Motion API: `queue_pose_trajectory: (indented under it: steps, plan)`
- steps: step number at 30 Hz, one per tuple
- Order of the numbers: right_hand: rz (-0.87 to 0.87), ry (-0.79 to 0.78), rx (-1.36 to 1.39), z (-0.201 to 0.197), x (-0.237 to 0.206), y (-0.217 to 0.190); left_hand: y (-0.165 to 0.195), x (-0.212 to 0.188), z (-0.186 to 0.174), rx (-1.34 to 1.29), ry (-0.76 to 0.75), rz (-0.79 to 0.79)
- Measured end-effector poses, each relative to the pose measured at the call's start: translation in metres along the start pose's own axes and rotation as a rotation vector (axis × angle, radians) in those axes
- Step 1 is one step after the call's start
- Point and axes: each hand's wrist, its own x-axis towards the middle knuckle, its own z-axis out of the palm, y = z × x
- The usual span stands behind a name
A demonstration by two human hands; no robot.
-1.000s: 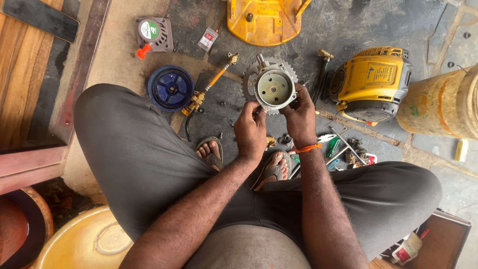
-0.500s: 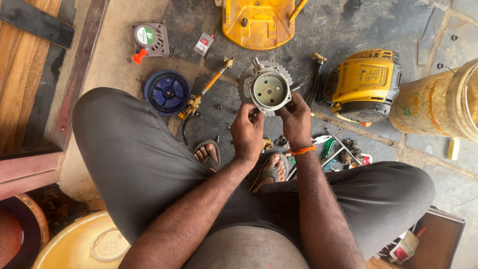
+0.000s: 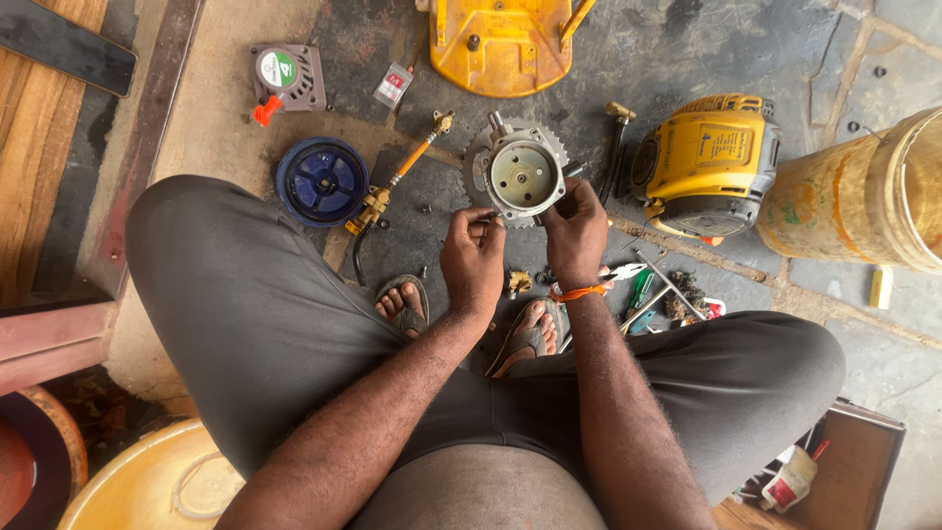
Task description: The person sits cross-legged on the floor and uses a wrench to loosen and remove bolts from a metallic engine component. They rotate the part to access different sides and continue removing fasteners by hand.
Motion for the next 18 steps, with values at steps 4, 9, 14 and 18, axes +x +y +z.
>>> queue_pose_trajectory:
  steps: [4, 9, 14, 18]
  plan:
    - [-0.071, -0.006, 0.017, 0.000, 0.003, 0.009, -0.001, 0.001, 0.001, -0.045, 0.003, 0.015]
    - [0.030, -0.084, 0.374, -0.004, 0.000, 0.015, -0.007, 0.000, 0.000, -0.053, -0.015, -0.020]
    - [0.139, -0.211, 0.130, -0.024, -0.022, 0.003, -0.016, 0.005, 0.001, -0.345, -0.086, -0.200]
    - [0.025, -0.466, -0.149, -0.032, -0.045, -0.020, -0.024, 0.008, 0.006, -0.637, -0.210, -0.472]
